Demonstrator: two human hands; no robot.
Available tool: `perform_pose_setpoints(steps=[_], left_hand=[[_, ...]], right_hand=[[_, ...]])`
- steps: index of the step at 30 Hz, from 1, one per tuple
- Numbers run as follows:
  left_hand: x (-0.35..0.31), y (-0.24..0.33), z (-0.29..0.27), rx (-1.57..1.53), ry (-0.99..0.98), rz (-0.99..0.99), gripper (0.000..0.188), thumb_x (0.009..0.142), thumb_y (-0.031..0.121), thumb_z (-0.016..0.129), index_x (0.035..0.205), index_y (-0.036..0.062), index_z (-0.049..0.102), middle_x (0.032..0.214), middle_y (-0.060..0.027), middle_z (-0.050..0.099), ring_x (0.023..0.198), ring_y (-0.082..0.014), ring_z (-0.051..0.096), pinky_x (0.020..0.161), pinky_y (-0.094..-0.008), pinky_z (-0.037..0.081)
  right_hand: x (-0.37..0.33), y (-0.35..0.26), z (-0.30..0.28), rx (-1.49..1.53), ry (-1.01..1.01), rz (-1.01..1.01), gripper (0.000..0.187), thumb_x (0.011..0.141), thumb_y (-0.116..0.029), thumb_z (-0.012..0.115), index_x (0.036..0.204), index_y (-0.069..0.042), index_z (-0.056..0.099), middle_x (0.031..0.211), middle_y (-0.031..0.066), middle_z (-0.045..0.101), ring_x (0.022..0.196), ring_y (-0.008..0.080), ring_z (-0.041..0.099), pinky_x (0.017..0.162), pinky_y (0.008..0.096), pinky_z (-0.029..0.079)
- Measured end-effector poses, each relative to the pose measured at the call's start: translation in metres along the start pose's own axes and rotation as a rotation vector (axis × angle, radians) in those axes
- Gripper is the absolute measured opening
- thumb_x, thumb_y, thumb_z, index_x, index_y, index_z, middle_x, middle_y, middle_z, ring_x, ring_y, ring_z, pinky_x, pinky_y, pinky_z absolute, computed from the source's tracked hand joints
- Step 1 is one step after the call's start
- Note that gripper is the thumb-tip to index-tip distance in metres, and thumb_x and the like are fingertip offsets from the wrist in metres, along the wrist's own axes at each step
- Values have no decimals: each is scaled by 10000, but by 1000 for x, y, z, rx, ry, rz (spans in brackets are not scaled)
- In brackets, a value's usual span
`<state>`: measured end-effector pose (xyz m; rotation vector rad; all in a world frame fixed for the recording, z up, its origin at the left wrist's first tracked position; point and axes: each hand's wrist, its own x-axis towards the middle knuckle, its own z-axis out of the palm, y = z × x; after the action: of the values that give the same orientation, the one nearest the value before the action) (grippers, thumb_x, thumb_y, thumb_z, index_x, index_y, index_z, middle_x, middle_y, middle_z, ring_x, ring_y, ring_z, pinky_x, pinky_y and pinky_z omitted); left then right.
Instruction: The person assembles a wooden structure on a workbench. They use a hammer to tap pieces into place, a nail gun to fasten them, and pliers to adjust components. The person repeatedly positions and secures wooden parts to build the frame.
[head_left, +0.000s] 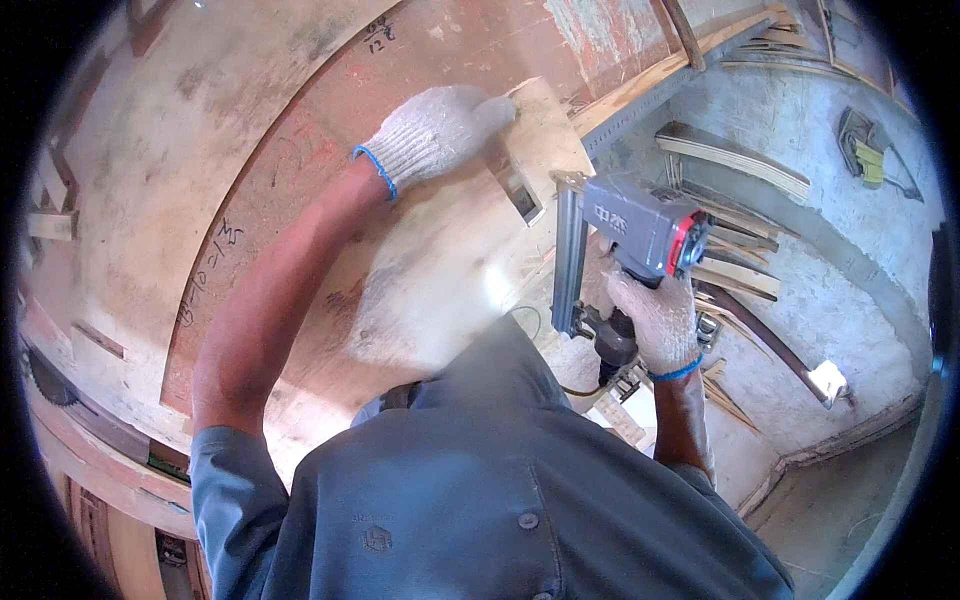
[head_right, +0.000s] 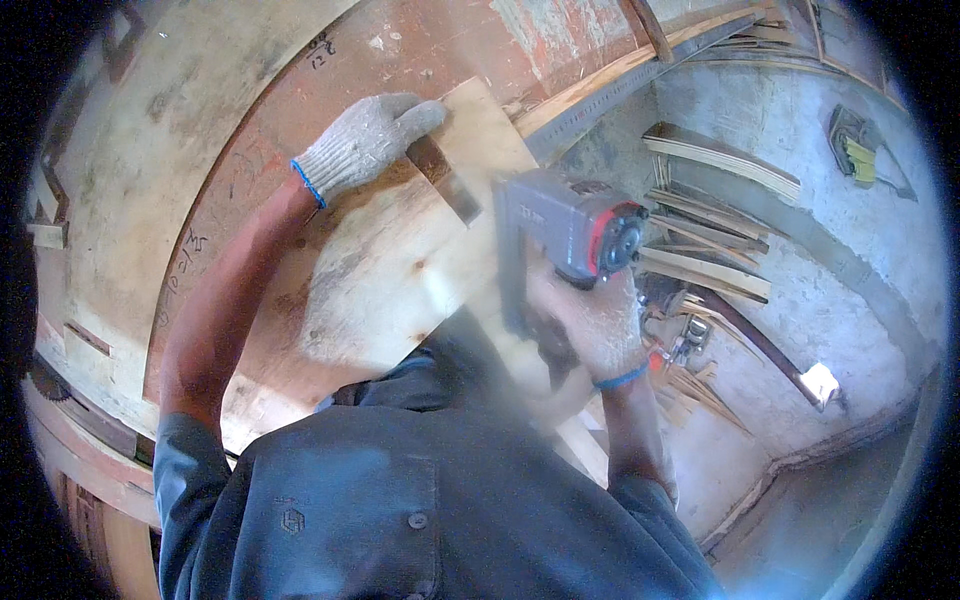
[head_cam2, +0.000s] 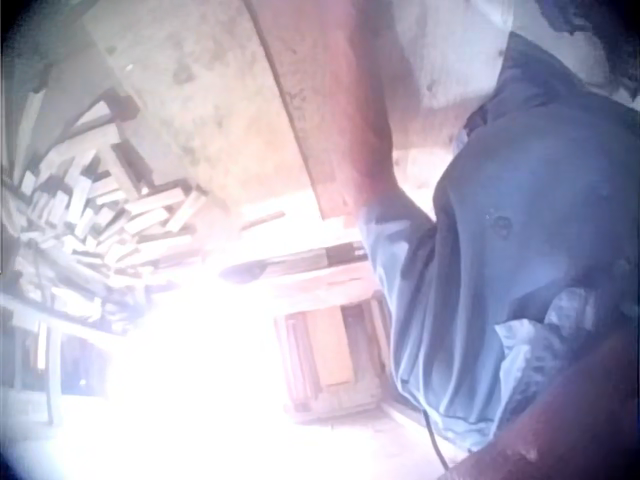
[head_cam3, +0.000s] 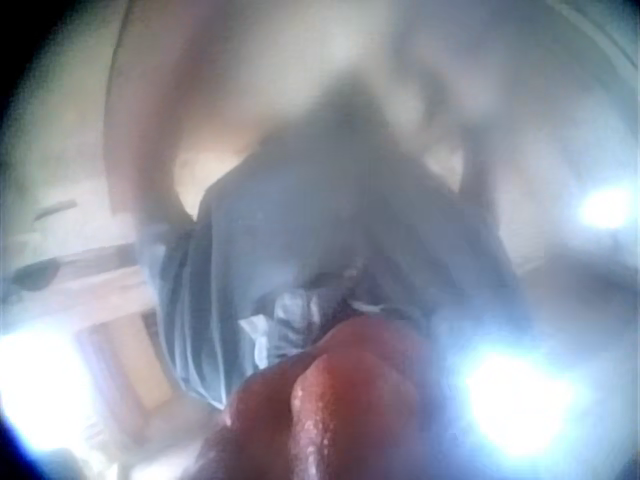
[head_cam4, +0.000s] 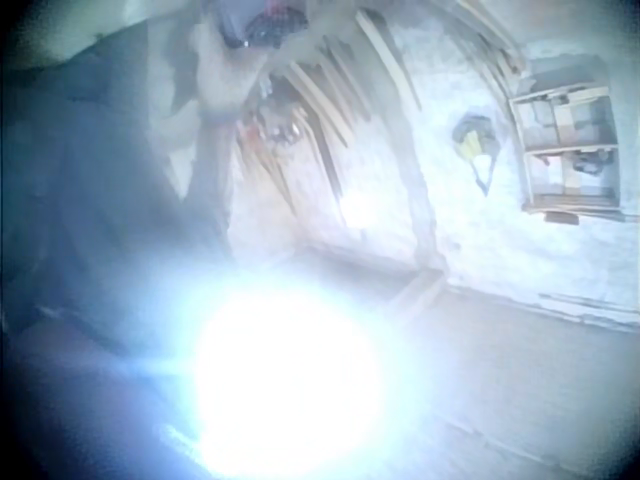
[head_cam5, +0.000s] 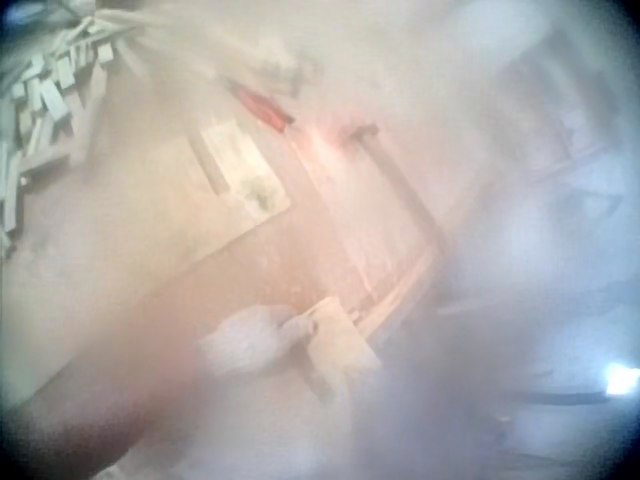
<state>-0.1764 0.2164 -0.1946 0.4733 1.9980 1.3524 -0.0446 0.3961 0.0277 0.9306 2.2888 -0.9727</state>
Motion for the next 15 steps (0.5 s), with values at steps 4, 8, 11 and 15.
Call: perform_pose_setpoints(steps=[4,8,11,15], left_hand=[[-3,-1,-6,-5,-31,5,590,1035,539,433,1133,39,729,1192,-259,700,1147,-451,637,994,-502,485],[-15,11,-21,129,79,-69,573,1046,519,483,1243,20,682,1201,-232,708,1133,-399,664,998,-452,495],[-54,30,-38,101,296,-64,512,1053,438,542,1318,11,642,1214,-217,712,1139,-355,681,1007,-420,504],[-116,44,-32,-16,443,-37,446,1001,387,623,1303,62,672,1271,-202,692,1173,-393,661,1003,-449,522]], right_hand=[[-9,11,-7,-43,3,-45,318,884,-121,717,1190,-42,686,956,13,684,856,100,618,751,296,509],[-15,11,-17,85,-61,32,333,870,-96,726,1196,-43,684,944,2,697,817,92,631,720,292,502],[-10,21,-21,199,-101,27,365,840,-126,680,1183,-5,665,871,33,682,762,136,637,712,304,512],[10,14,-27,325,-284,-108,434,822,-154,623,1212,36,623,760,72,661,677,185,640,669,324,528]])
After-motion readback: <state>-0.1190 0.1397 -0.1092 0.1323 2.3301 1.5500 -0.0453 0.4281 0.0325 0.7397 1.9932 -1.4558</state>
